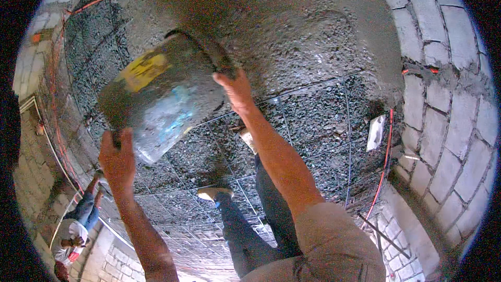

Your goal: The person pours wet concrete from buckets onto the ground and smooths the concrete using a trowel.

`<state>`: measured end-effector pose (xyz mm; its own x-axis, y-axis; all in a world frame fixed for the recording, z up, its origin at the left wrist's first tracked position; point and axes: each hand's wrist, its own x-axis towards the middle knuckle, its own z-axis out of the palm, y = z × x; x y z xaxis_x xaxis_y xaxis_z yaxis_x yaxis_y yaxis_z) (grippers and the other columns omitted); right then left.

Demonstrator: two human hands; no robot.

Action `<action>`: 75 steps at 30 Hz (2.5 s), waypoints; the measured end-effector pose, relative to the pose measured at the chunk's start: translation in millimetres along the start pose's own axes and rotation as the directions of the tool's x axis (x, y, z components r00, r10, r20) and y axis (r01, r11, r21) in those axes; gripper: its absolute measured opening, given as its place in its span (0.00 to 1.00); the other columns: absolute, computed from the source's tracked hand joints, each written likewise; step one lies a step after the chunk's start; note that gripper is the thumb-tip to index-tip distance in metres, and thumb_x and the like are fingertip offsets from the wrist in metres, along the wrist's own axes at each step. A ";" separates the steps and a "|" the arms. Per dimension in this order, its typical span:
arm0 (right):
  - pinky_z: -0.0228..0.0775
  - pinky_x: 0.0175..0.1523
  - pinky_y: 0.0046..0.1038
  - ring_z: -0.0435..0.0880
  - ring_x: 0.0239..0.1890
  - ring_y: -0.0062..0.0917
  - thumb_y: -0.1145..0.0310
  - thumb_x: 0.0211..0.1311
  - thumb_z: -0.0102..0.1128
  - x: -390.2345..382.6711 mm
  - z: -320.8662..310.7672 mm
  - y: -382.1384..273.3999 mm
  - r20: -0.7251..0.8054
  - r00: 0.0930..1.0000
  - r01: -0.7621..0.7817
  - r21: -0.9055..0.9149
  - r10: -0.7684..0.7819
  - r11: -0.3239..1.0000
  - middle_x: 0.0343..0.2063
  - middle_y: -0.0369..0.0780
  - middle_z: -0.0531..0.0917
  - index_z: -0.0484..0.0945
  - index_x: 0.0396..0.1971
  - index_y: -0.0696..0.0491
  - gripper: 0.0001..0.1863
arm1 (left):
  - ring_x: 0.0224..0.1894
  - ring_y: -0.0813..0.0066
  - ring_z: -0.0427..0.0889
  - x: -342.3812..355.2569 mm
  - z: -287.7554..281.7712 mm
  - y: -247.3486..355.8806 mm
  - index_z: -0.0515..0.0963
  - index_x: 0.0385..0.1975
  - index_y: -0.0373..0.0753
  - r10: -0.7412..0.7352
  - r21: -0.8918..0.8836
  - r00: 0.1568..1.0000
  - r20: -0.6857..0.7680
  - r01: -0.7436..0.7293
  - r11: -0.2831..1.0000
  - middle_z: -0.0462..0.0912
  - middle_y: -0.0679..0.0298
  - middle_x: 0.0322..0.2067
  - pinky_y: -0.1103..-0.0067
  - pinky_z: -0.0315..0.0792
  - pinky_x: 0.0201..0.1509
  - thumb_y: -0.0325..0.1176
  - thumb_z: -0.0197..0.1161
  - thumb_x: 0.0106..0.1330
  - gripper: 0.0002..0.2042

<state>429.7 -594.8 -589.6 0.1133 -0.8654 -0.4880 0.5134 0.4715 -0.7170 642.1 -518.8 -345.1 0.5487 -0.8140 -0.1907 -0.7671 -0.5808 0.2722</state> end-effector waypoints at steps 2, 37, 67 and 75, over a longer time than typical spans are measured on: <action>0.66 0.52 0.28 0.75 0.44 0.27 0.63 0.48 0.72 -8.8 -21.9 -21.7 -0.121 0.992 0.033 -0.077 -0.043 0.996 0.42 0.38 0.79 0.71 0.51 0.59 0.31 | 0.25 0.59 0.75 -7.3 -7.3 51.7 0.70 0.30 0.31 0.212 -0.019 0.977 -0.029 -0.212 0.977 0.75 0.52 0.24 0.68 0.68 0.30 0.40 0.60 0.63 0.15; 0.64 0.60 0.37 0.73 0.53 0.34 0.53 0.61 0.57 -73.7 -18.1 -89.3 0.120 0.966 -0.225 -0.039 0.228 0.974 0.53 0.42 0.74 0.67 0.56 0.56 0.29 | 0.27 0.71 0.69 -68.9 -25.2 236.0 0.75 0.30 0.37 0.603 0.269 0.798 -0.001 -0.581 0.768 0.69 0.64 0.24 0.75 0.57 0.22 0.37 0.59 0.50 0.11; 0.69 0.48 0.35 0.76 0.39 0.29 0.62 0.47 0.75 -315.7 313.3 357.4 0.774 0.627 0.628 -0.569 0.088 0.530 0.35 0.40 0.76 0.72 0.37 0.57 0.24 | 0.54 0.48 0.73 -347.8 37.1 -545.1 0.68 0.53 0.30 -0.870 -0.409 0.493 -0.022 0.789 0.458 0.74 0.42 0.49 0.64 0.68 0.55 0.50 0.61 0.61 0.30; 0.58 0.49 0.42 0.71 0.45 0.37 0.63 0.41 0.72 -404.8 322.8 508.7 0.805 -0.082 0.985 0.154 0.587 -0.073 0.37 0.39 0.75 0.70 0.39 0.49 0.24 | 0.43 0.49 0.77 -547.7 99.0 -509.7 0.73 0.46 0.33 -0.851 -0.593 0.424 0.310 0.786 0.176 0.77 0.47 0.40 0.64 0.72 0.46 0.41 0.63 0.59 0.21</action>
<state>919.6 -59.3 -596.1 0.9772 0.2115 0.0197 0.2048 -0.9134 -0.3518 699.7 222.8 -472.9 0.7826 0.1484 -0.6046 0.4934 -0.7401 0.4569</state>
